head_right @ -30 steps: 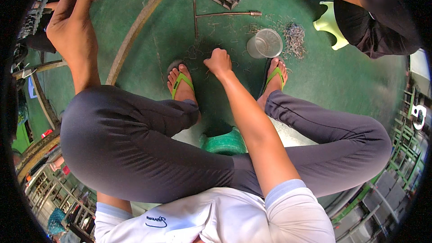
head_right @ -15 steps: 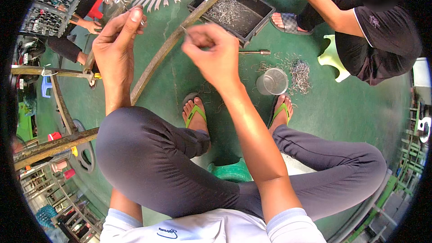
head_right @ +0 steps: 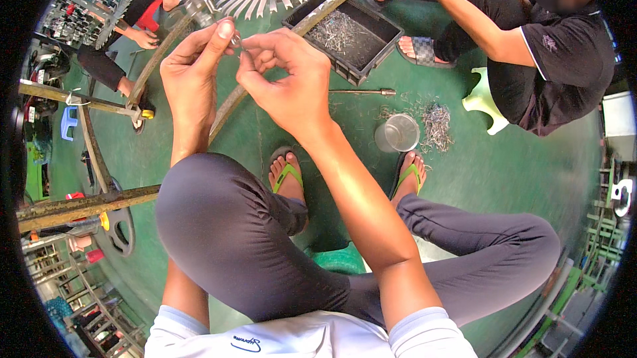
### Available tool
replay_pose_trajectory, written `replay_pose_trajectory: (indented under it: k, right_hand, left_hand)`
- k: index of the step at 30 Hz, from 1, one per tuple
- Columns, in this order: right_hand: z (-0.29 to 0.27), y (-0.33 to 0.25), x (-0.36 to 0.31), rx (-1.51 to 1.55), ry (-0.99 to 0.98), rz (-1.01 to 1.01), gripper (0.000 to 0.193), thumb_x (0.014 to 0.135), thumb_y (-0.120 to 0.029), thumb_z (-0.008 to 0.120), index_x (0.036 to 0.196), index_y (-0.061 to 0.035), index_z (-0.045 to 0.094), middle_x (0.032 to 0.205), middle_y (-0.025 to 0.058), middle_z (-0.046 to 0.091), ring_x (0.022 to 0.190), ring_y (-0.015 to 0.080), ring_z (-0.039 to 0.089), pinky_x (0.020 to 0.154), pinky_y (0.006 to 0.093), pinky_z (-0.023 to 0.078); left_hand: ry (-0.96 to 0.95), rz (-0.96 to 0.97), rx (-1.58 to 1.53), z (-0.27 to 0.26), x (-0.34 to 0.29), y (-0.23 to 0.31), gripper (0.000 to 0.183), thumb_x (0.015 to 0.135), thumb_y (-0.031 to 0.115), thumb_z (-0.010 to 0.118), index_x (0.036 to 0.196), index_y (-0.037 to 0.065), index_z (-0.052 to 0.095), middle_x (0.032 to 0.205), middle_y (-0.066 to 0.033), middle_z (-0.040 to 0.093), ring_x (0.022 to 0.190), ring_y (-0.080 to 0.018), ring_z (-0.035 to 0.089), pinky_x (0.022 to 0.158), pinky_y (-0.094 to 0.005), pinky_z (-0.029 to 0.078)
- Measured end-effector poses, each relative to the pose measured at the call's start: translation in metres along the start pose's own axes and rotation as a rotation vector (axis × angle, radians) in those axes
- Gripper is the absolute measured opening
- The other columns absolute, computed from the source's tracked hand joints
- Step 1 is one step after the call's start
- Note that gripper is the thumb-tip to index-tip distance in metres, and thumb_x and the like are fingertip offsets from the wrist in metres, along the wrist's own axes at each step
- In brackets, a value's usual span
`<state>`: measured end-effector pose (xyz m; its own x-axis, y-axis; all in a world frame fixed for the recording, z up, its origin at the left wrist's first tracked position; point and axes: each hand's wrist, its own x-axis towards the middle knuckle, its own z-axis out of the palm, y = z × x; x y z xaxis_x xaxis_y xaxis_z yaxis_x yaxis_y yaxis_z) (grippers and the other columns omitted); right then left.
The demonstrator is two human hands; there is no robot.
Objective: The person attaches metal pieces to a metal rack fixture by hooking small wire fasteners into the slotted disc by hand.
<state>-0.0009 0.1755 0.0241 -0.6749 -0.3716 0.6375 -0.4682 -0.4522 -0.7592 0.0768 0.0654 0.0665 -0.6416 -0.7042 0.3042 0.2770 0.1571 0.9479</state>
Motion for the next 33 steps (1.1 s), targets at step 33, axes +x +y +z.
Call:
replay_pose_trajectory:
  k: [33]
  right_hand:
    - [-0.003,-0.063,0.08,-0.695,-0.384,0.36,0.025,0.081,-0.02,0.075,0.085,0.0053,0.075,0.065,0.0127,0.071,0.06,0.0129,0.067,0.059,0.0281,0.051]
  left_hand:
    - [0.032,0.372,0.271,0.007,-0.019,-0.038,0.011,0.081,-0.002,0.073,0.093,-0.002,0.071,0.08,-0.0105,0.07,0.07,-0.0159,0.063,0.066,-0.0294,0.049]
